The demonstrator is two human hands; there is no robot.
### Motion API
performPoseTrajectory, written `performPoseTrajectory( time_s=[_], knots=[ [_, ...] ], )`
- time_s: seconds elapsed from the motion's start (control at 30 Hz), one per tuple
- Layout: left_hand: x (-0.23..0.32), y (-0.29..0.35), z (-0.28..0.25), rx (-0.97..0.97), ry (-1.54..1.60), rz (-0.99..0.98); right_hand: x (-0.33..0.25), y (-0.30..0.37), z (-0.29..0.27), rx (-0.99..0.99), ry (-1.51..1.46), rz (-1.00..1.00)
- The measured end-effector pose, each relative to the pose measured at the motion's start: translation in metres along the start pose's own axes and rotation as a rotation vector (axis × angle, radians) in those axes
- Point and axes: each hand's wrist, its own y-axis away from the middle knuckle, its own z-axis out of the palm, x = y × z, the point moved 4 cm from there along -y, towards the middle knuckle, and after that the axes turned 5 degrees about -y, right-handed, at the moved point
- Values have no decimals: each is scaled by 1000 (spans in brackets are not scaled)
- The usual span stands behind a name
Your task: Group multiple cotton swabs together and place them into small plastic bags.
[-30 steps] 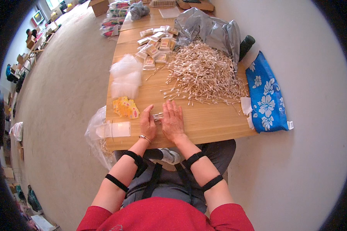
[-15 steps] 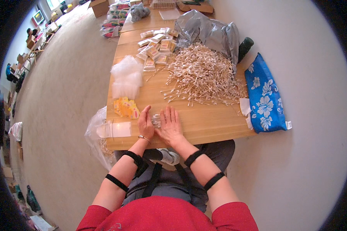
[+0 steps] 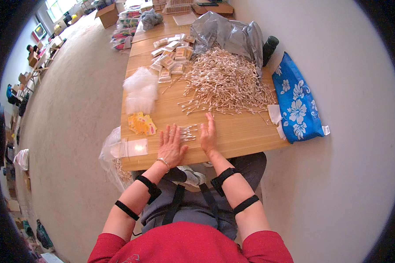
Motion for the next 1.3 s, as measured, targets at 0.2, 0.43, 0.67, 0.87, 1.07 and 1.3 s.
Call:
performPoseTrajectory(
  time_s=[0.2,0.43,0.67,0.87,1.07,1.3],
  knots=[
    [26,-15,-3,-260,-155,69,12,0,-1,116,-152,-74],
    [5,-15,2,-53,-103,30,-14,-2,9,-214,574,-337],
    [9,-16,0,-45,-83,71,-14,-15,10,-165,731,-389],
    [-8,-14,2,150,312,-75,-8,-8,-2,50,311,-204],
    [-21,-19,-2,337,844,-290,11,-1,22,97,-99,-40],
    [-22,-12,9,325,1200,-424,-3,12,63,9,-218,-33]
  ],
)
